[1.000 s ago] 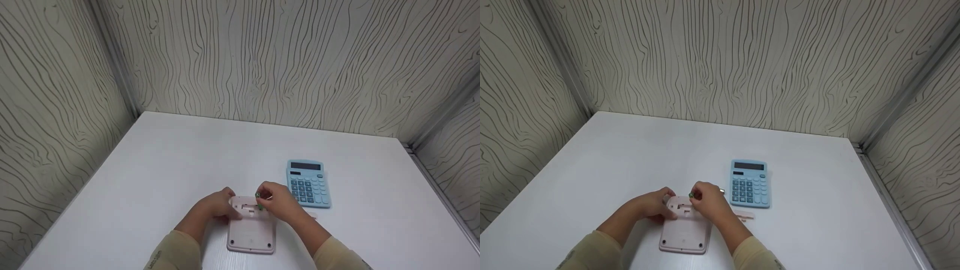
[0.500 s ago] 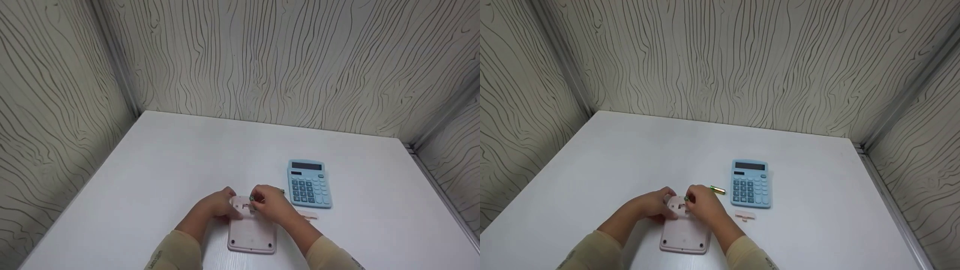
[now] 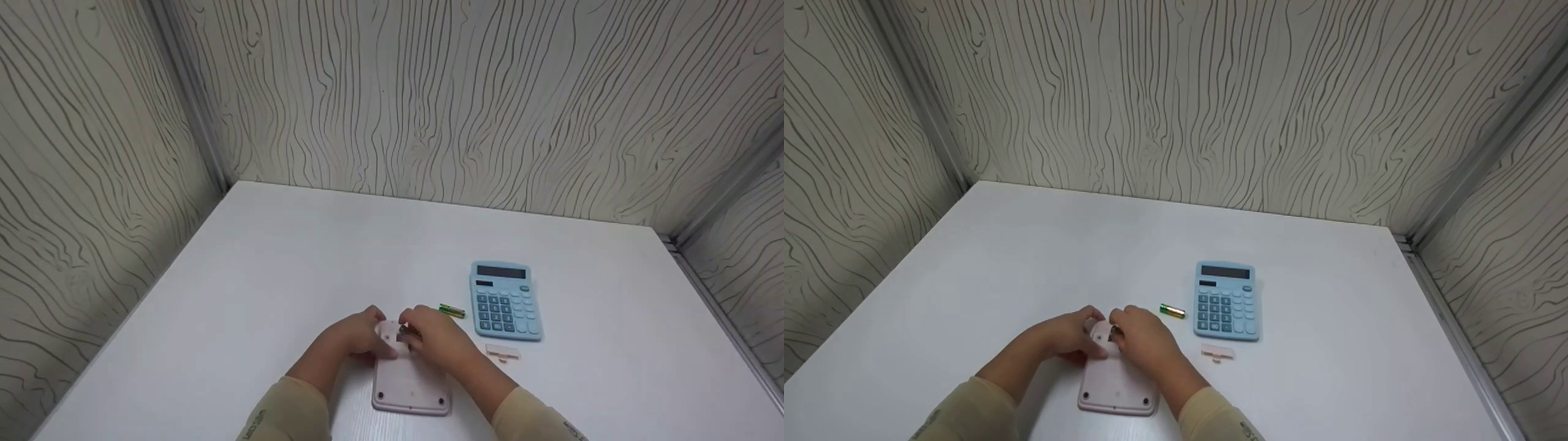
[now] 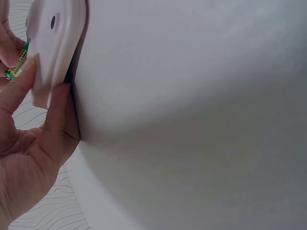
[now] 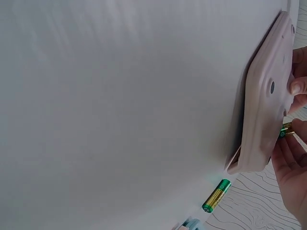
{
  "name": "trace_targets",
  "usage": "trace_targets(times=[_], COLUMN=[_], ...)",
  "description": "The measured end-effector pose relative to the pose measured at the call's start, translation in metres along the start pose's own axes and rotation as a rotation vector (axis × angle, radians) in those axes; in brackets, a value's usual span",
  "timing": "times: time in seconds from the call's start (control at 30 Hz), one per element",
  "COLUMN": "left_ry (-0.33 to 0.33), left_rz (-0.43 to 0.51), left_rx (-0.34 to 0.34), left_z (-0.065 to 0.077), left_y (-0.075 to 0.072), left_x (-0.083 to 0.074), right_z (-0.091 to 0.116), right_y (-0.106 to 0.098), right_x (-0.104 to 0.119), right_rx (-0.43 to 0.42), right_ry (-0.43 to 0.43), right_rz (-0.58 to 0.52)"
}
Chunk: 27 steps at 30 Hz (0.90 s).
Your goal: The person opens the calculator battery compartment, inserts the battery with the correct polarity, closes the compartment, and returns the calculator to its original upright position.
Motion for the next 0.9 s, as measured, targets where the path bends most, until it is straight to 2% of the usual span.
trace_targets(times=[0.23,0.57,0.83,0.9], left_ry=[0.003,0.007,0.002,0.007], left_rz=[0.018,-0.019,-0.008,-0.016], left_rx=[0.011,0.005,0.006,0.003], left_z=[0.001,0.001,0.001,0.001], left_y=[0.0,-0.001,0.001,0.001], left_x=[0.0,0.0,-0.001,-0.002], right_z=[0.003,0.003,0.004,0.005], right_y=[0.004,0.002,0.006,0.006], right_x=[0.005,0.009,0.013,0.014], right_rx=[0.006,0.034,0.052,0.048], right_ry=[-0.098,-0.083,-0.12,-0.127], right_rz=[0.134,0.157,0.293,0.297])
Point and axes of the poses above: each hand's wrist, its own z-axis away from the middle knuckle, its own y-axis out of the palm, x = y × z, the point moved 3 cm from there along -z, towards the middle knuckle
